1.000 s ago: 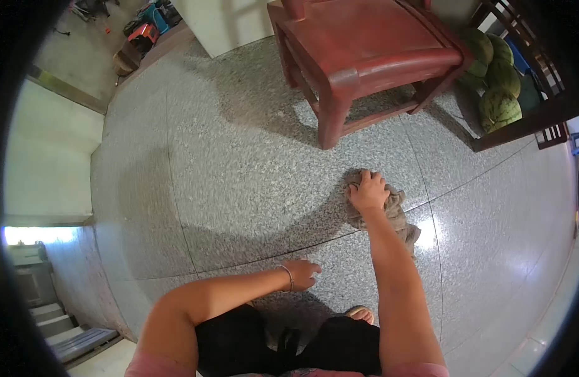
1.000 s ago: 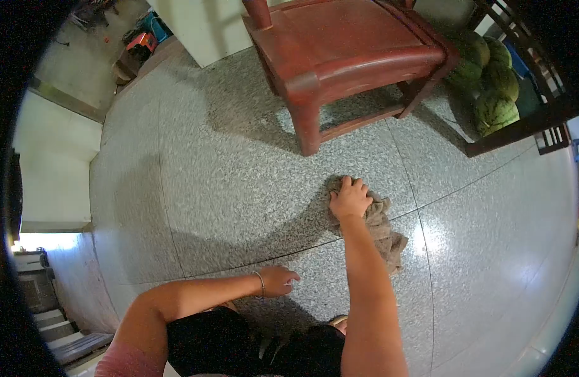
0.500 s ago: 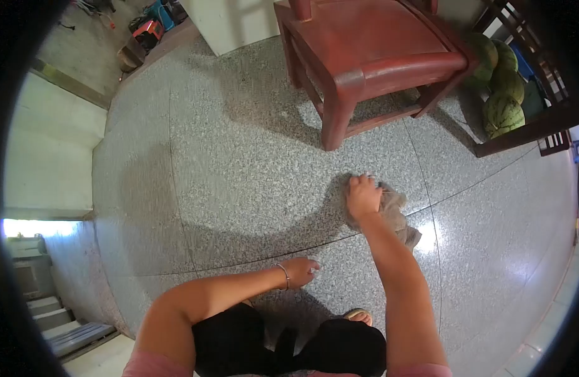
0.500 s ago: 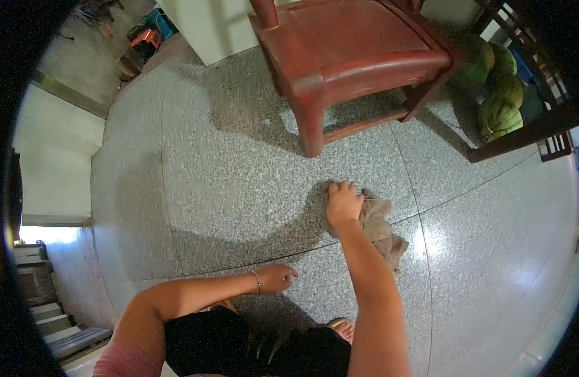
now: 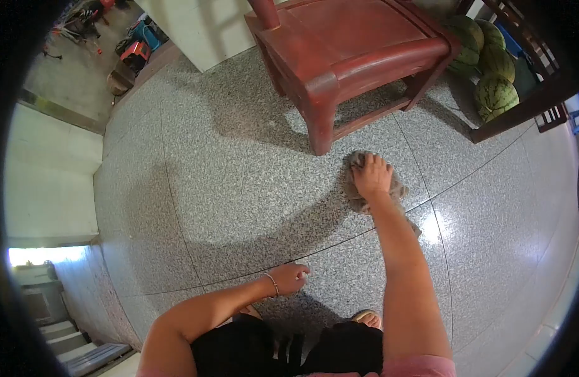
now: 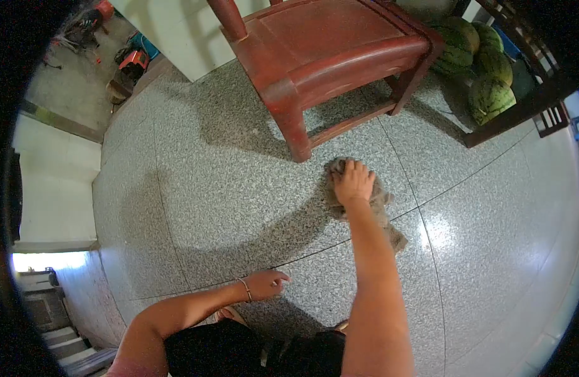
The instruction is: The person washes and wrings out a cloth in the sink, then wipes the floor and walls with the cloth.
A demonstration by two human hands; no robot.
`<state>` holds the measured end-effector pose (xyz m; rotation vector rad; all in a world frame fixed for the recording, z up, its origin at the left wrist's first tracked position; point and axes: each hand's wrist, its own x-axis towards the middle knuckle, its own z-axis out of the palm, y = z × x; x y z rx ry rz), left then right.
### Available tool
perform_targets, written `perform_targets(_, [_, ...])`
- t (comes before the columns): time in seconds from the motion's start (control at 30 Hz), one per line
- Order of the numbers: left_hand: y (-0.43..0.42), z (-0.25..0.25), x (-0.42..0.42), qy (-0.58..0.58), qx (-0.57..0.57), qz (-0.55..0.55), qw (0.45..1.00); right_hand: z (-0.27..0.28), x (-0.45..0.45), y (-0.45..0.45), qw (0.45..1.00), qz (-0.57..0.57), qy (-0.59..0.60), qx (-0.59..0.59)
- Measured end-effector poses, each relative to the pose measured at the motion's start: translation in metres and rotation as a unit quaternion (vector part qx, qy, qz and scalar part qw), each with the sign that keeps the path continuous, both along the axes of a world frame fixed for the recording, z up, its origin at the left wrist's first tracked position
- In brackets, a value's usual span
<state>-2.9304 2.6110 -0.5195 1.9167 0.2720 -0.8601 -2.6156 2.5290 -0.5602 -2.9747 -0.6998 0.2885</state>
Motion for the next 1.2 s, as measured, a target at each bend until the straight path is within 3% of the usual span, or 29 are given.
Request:
perform_targets(0.07, [0.000,0.000,-0.005,0.016,-0.002,0.036,0.999,-0.009,0.010,-0.027,0.999,0.000,-0.049,0.007])
perform_targets(0.23, [0.003,0.001,0.001,0.018,-0.001,-0.014,1.000,0.002,0.028,-0.136,0.963,-0.262,-0.055,0.026])
perform_targets(0.37, [-0.003,-0.010,-0.004,-0.023,0.026,-0.029,0.999,0.001,-0.003,-0.270,0.891,-0.453,-0.027,-0.026])
perform_targets(0.47, [-0.005,-0.011,0.001,0.032,0.013,-0.049,0.998,0.003,-0.049,-0.359,0.808,-0.587,0.034,-0.040])
perform_targets(0.53, [-0.009,-0.010,0.004,0.035,0.010,-0.062,0.997,-0.025,-0.067,-0.406,0.772,-0.635,-0.004,-0.026])
perform_targets(0.57, [-0.009,-0.011,0.002,0.031,0.008,-0.075,0.997,-0.026,-0.072,-0.412,0.737,-0.674,-0.037,-0.011])
perform_targets(0.63, [-0.009,-0.016,-0.006,0.043,-0.036,-0.001,0.998,-0.009,-0.056,-0.394,0.747,-0.661,0.028,0.069])
perform_targets(0.7, [-0.003,-0.022,-0.015,0.068,-0.068,0.036,0.995,0.001,-0.024,-0.350,0.722,-0.687,-0.052,0.057])
perform_targets(0.77, [0.003,-0.037,-0.028,0.052,-0.042,0.037,0.997,0.010,0.015,-0.304,0.756,-0.650,-0.010,0.075])
perform_targets(0.83, [0.000,-0.018,-0.015,0.079,-0.007,0.001,0.997,0.013,0.033,-0.241,0.857,-0.490,-0.057,0.145])
perform_targets(0.93, [-0.005,-0.021,-0.009,0.102,0.048,-0.045,0.993,-0.013,0.017,-0.144,0.956,-0.179,-0.201,0.115])
perform_targets(0.97, [-0.007,-0.022,-0.008,0.100,0.047,-0.064,0.992,-0.017,0.003,-0.115,0.972,-0.087,-0.122,0.178])
perform_targets(1.0, [-0.009,-0.021,-0.003,0.098,0.046,-0.080,0.991,-0.007,-0.022,-0.080,0.991,-0.047,-0.076,0.098])
perform_targets(1.03, [-0.013,-0.015,0.004,0.090,0.048,-0.085,0.991,0.014,-0.048,-0.061,0.995,0.046,-0.052,0.078])
perform_targets(1.07, [-0.019,-0.004,0.011,0.076,0.056,-0.114,0.989,0.035,-0.070,-0.043,0.990,0.128,0.057,0.021])
perform_targets(1.13, [-0.024,0.004,0.024,0.051,0.067,-0.147,0.985,-0.015,-0.142,-0.020,0.947,0.262,-0.003,0.188])
perform_targets(1.17, [-0.025,0.003,0.024,0.000,0.092,-0.217,0.972,-0.024,-0.175,-0.011,0.930,0.335,0.047,0.143])
perform_targets(1.2, [-0.025,0.001,0.020,-0.051,0.117,-0.284,0.950,-0.026,-0.210,-0.005,0.929,0.333,0.106,0.124])
